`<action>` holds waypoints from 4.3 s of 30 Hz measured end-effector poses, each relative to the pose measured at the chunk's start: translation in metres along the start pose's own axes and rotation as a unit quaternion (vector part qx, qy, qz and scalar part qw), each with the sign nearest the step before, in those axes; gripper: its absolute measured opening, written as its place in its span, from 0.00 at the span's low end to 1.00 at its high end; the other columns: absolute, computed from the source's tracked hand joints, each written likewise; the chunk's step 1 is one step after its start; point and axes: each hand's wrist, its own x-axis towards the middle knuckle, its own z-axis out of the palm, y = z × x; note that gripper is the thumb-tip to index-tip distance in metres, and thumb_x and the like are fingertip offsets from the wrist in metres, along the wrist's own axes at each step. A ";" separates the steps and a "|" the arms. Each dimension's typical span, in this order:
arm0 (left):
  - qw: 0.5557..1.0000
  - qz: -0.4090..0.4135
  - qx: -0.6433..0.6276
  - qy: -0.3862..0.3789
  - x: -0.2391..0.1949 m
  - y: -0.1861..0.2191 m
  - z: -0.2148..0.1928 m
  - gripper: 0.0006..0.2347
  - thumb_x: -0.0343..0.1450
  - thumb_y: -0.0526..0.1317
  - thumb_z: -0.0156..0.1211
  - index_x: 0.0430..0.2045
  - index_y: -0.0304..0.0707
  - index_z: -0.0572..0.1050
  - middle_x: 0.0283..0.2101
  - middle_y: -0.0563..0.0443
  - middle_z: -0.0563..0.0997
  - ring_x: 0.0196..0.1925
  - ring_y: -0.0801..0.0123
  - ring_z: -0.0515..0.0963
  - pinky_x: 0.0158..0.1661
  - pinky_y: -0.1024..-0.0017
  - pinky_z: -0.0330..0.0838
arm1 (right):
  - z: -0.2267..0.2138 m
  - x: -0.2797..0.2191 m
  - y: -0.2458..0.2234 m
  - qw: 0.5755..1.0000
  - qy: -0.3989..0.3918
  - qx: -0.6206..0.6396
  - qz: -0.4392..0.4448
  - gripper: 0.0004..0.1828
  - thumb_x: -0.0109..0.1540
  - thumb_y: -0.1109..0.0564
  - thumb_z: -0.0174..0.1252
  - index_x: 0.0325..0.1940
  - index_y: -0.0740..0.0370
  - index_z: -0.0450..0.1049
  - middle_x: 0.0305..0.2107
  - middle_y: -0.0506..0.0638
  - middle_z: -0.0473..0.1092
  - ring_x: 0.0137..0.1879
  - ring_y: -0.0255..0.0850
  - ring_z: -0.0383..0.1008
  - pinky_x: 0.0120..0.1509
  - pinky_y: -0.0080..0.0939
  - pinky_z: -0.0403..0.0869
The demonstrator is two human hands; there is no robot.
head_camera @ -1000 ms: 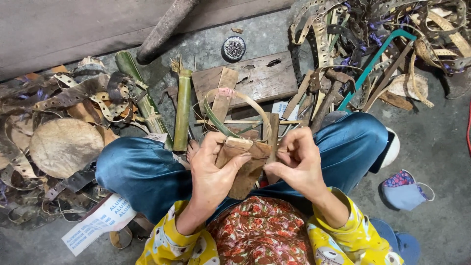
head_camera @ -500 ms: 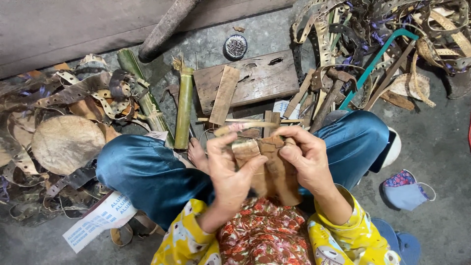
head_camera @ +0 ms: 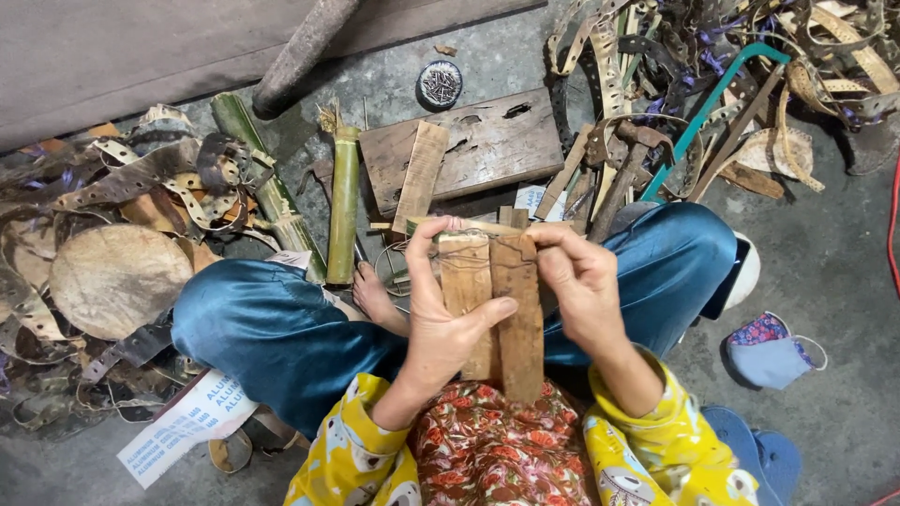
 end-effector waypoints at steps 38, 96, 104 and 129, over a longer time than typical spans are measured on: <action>0.994 -0.051 0.090 -0.046 -0.015 -0.009 -0.012 0.34 0.59 0.36 0.78 0.57 0.41 0.62 0.61 0.42 0.66 0.66 0.59 0.64 0.68 0.57 0.56 | -0.031 0.022 -0.038 0.946 -0.240 -0.179 -0.126 0.17 0.58 0.50 0.69 0.42 0.66 0.81 0.23 0.51 0.67 0.28 0.39 0.68 0.35 0.38 0.70; 0.905 -0.006 0.309 -0.291 0.086 0.068 -0.042 0.06 0.72 0.36 0.63 0.38 0.37 0.83 0.36 0.43 0.86 0.42 0.59 0.85 0.50 0.59 0.75 | 0.009 -0.037 -0.001 0.926 -0.062 -0.331 -0.170 0.18 0.64 0.46 0.61 0.50 0.61 0.77 0.42 0.56 0.77 0.48 0.54 0.80 0.49 0.51 0.77; 0.931 0.054 0.333 -0.137 0.075 0.029 -0.056 0.09 0.71 0.42 0.67 0.43 0.44 0.83 0.38 0.51 0.86 0.46 0.71 0.84 0.49 0.67 0.76 | 0.028 -0.030 0.013 0.953 0.053 -0.270 -0.125 0.08 0.69 0.58 0.54 0.42 0.61 0.79 0.28 0.54 0.76 0.33 0.54 0.78 0.39 0.46 0.76; 0.954 -0.248 0.115 -0.119 0.048 0.017 -0.065 0.14 0.70 0.34 0.64 0.50 0.34 0.76 0.45 0.44 0.80 0.50 0.69 0.73 0.54 0.66 0.71 | -0.004 -0.012 0.009 0.904 -0.213 -0.370 -0.021 0.23 0.54 0.43 0.73 0.36 0.52 0.66 0.15 0.57 0.71 0.25 0.56 0.77 0.29 0.47 0.71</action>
